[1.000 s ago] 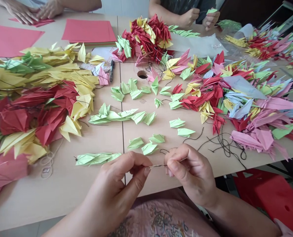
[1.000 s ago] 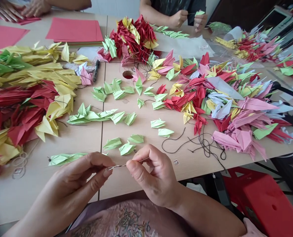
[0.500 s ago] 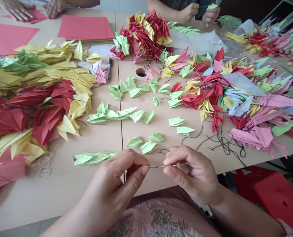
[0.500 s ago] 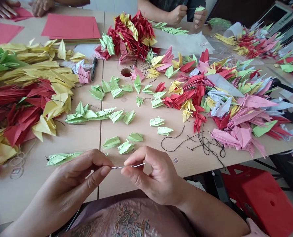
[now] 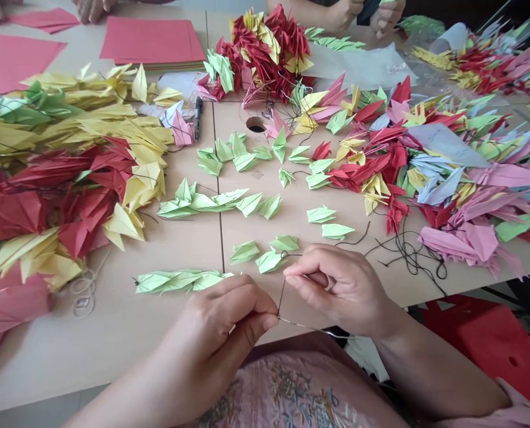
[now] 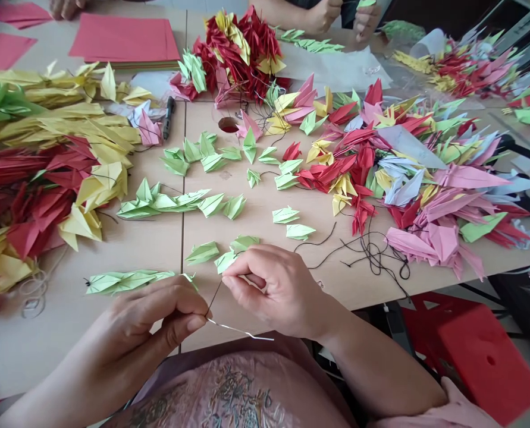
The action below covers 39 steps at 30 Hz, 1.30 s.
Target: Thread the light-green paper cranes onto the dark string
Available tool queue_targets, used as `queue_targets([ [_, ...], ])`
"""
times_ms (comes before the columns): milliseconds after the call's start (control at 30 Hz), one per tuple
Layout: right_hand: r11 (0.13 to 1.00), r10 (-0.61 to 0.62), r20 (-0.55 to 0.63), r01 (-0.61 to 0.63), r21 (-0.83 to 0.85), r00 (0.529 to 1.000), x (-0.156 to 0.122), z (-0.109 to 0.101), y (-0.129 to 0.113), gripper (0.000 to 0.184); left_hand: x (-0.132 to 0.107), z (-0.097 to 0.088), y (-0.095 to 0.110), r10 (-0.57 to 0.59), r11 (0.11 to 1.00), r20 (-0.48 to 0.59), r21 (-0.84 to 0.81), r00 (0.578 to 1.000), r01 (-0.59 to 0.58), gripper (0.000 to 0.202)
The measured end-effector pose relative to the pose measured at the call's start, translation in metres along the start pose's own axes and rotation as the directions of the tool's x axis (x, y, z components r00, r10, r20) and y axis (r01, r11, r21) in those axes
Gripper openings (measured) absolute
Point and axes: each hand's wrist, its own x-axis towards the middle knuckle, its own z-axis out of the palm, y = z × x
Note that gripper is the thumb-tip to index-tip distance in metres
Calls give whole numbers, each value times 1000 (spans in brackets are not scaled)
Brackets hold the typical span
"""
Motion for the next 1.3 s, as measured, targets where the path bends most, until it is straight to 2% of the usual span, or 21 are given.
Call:
queue_targets([
  [233,997,5,26,-3,-81,1000,0,7,0,12,-1,1,-4,16,1000,-75,14,997,-15,17],
  [400,975,-123,107,140,-170,987,-15,-3,-6,10,-1,-1,-4,-52,996,-201,61,978,65,19],
  [467,958,-167,131,192,-213,977,-20,-8,-12,12,0,-2,-3,-35,991,-252,117,967,66,19],
  [533,946,-177,98,197,-256,979,-22,-13,-17,16,0,-3,-2,-12,987,-263,151,965,53,19],
  [600,966,-101,19,102,-237,995,-18,-18,-18,13,0,-4,-3,0,990,-216,140,976,31,18],
  [667,993,75,-32,-78,-83,997,-11,-22,-16,7,-2,-6,-5,8,995,-151,104,989,8,17],
  [733,954,264,18,-264,139,964,-4,-23,-10,12,-3,-8,-7,9,999,-116,47,993,-4,17],
  [800,872,374,116,-391,294,920,-1,-21,-3,16,-5,-8,-8,2,1000,-115,-25,993,-5,17],
  [900,786,458,214,-506,356,863,-4,-11,2,17,-6,-7,-10,-20,995,-122,-104,992,7,16],
  [1000,764,497,251,-556,327,831,-11,1,1,17,-6,-6,-9,-42,989,-110,-147,993,26,18],
  [1100,830,487,155,-511,226,860,-14,7,-3,16,-5,-6,-7,-52,983,-76,-179,996,37,19],
  [1200,910,399,10,-397,115,917,-12,6,-5,15,-4,-5,-6,-53,980,-51,-195,997,42,19],
  [1300,952,307,-87,-306,14,948,-7,6,-4,12,-5,-5,-5,-41,982,-35,-188,999,33,18],
])
